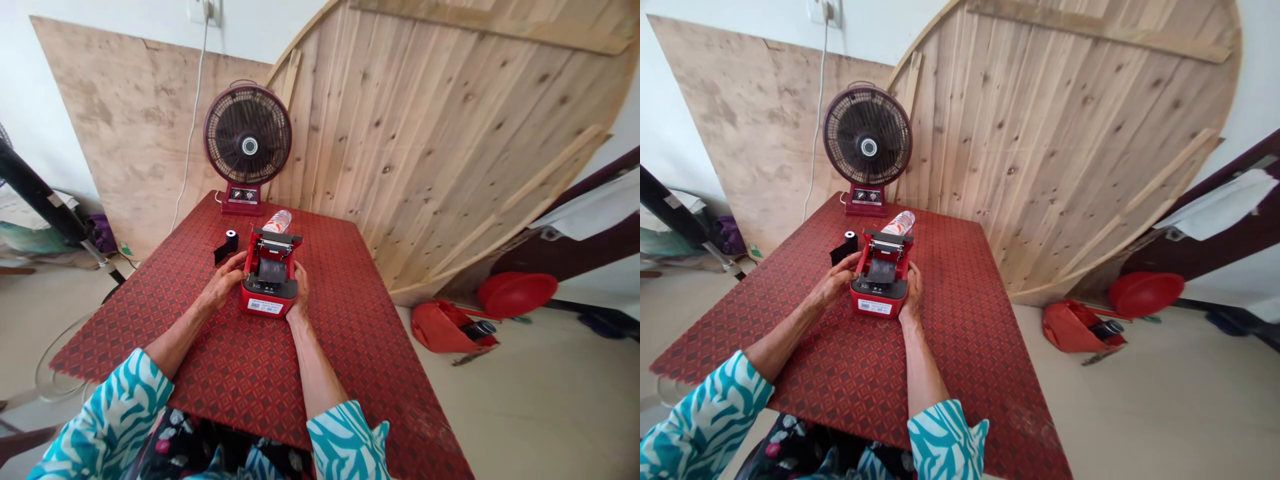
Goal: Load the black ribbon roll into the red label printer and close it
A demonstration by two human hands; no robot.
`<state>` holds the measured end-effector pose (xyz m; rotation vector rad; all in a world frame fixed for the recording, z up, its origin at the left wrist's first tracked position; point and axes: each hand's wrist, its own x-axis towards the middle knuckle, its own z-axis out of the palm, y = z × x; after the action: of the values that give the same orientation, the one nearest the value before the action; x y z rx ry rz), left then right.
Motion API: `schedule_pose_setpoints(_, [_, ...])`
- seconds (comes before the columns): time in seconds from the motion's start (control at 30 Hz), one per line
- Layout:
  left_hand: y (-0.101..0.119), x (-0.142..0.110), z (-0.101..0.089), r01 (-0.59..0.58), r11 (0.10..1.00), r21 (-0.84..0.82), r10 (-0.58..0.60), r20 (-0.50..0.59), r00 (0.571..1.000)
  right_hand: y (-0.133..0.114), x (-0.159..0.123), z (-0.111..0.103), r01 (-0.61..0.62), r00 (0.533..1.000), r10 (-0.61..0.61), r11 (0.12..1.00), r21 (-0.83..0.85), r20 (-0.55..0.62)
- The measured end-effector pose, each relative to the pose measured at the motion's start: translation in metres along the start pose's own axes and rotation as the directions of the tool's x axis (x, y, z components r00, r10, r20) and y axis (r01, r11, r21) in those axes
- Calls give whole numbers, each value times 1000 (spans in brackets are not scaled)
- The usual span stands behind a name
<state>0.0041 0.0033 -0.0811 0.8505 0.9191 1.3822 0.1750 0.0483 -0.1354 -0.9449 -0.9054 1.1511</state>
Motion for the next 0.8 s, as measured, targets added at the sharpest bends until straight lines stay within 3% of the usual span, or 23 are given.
schedule_pose_setpoints(0.27, [4,-3,2,-21,998,63,24,-47,999,-1,2,1,-24,999,24,1000,13,-24])
schedule_pose_setpoints(0.4, [17,-1,7,-165,954,249,196,-106,975,-1,3,1,-16,1000,16,1000,-4,-11])
schedule_pose_setpoints(0.5, [32,11,15,-193,903,385,226,-41,973,0,4,1,8,1000,-8,1000,-17,-3])
schedule_pose_setpoints(0.7, [47,58,35,-219,748,626,98,222,970,4,6,0,30,1000,-30,999,17,1])
schedule_pose_setpoints(0.8, [45,79,41,-195,724,661,47,235,971,6,7,2,23,1000,-24,999,39,6])
